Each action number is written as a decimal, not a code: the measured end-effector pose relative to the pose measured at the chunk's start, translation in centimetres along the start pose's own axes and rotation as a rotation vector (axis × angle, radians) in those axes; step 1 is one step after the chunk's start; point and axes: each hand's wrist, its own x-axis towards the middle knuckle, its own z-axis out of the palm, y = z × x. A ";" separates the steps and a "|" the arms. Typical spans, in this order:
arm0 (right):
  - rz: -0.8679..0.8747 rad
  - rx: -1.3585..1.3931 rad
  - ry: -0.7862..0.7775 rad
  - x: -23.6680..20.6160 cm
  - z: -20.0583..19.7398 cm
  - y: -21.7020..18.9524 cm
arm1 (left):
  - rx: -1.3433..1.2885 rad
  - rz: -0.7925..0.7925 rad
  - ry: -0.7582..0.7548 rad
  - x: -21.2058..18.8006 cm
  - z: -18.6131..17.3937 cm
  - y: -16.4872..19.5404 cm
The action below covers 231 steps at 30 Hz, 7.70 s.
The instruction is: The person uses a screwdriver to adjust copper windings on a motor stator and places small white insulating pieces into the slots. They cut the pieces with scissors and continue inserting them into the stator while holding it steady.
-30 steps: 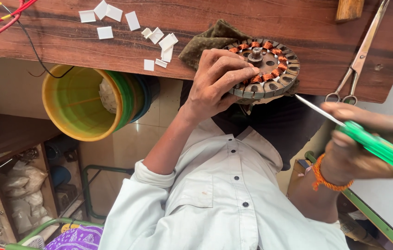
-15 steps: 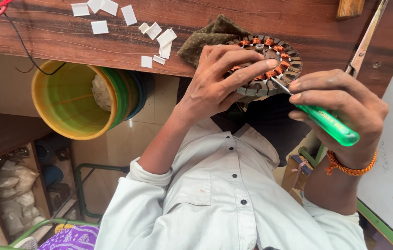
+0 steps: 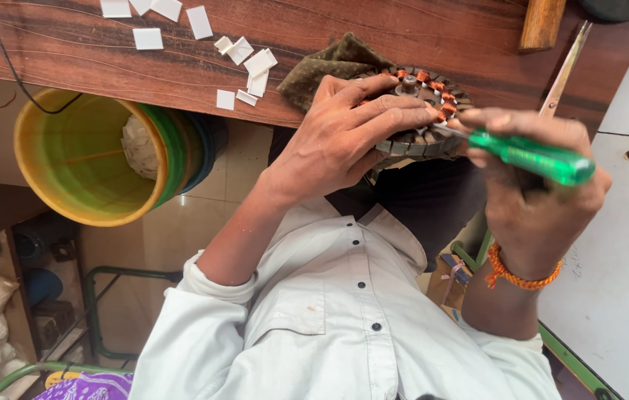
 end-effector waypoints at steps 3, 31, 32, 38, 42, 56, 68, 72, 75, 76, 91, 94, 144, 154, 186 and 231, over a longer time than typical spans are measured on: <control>0.034 -0.038 -0.028 0.7 -0.4 -0.2 | -0.006 -0.033 -0.004 0.2 -0.5 0.2; -0.098 0.286 0.079 0.7 -0.1 3.9 | -0.105 -0.021 0.144 2.0 -0.1 -1.8; -0.120 0.286 0.058 0.9 -0.1 3.8 | -0.085 0.009 0.164 2.2 0.1 -2.0; -0.141 0.192 0.017 2.0 0.7 1.9 | -0.028 0.075 0.208 2.4 0.5 -2.9; -0.108 0.022 0.027 2.1 0.7 1.3 | -0.031 0.063 0.229 2.4 0.5 -2.7; -0.263 0.307 0.118 0.9 -0.3 5.7 | 0.012 -0.012 0.149 4.2 0.2 -1.4; 0.208 0.564 0.530 -6.0 -2.6 12.5 | -0.139 0.066 0.099 2.6 -1.3 -3.0; 0.312 0.510 0.342 -7.2 -2.1 11.5 | -0.146 -0.019 0.136 2.7 -0.7 -2.5; 0.267 0.419 0.253 -7.6 -0.9 10.3 | -0.190 0.040 0.210 2.8 -0.2 -2.4; 0.235 0.378 0.216 -7.6 -0.3 10.0 | -0.184 0.028 0.210 2.8 -0.1 -2.4; -0.271 -0.220 0.056 -0.8 2.3 8.2 | -0.188 -0.029 0.181 2.7 0.1 -2.5; -0.300 -0.257 0.033 -0.4 2.0 7.2 | -0.204 -0.040 0.168 2.8 -0.2 -2.6; 0.296 -0.223 0.086 -7.9 7.9 3.2 | -0.105 0.130 0.191 -1.7 3.8 -2.8; 0.302 -0.394 -0.005 -6.7 6.3 2.2 | -0.051 0.218 0.181 -1.0 3.7 -3.1; 0.608 0.449 0.340 -12.0 2.6 6.2 | 0.091 0.139 0.418 -0.7 5.9 -1.9; 0.256 0.398 -0.271 -11.0 -3.0 5.4 | 0.197 0.219 0.470 0.1 6.6 -2.7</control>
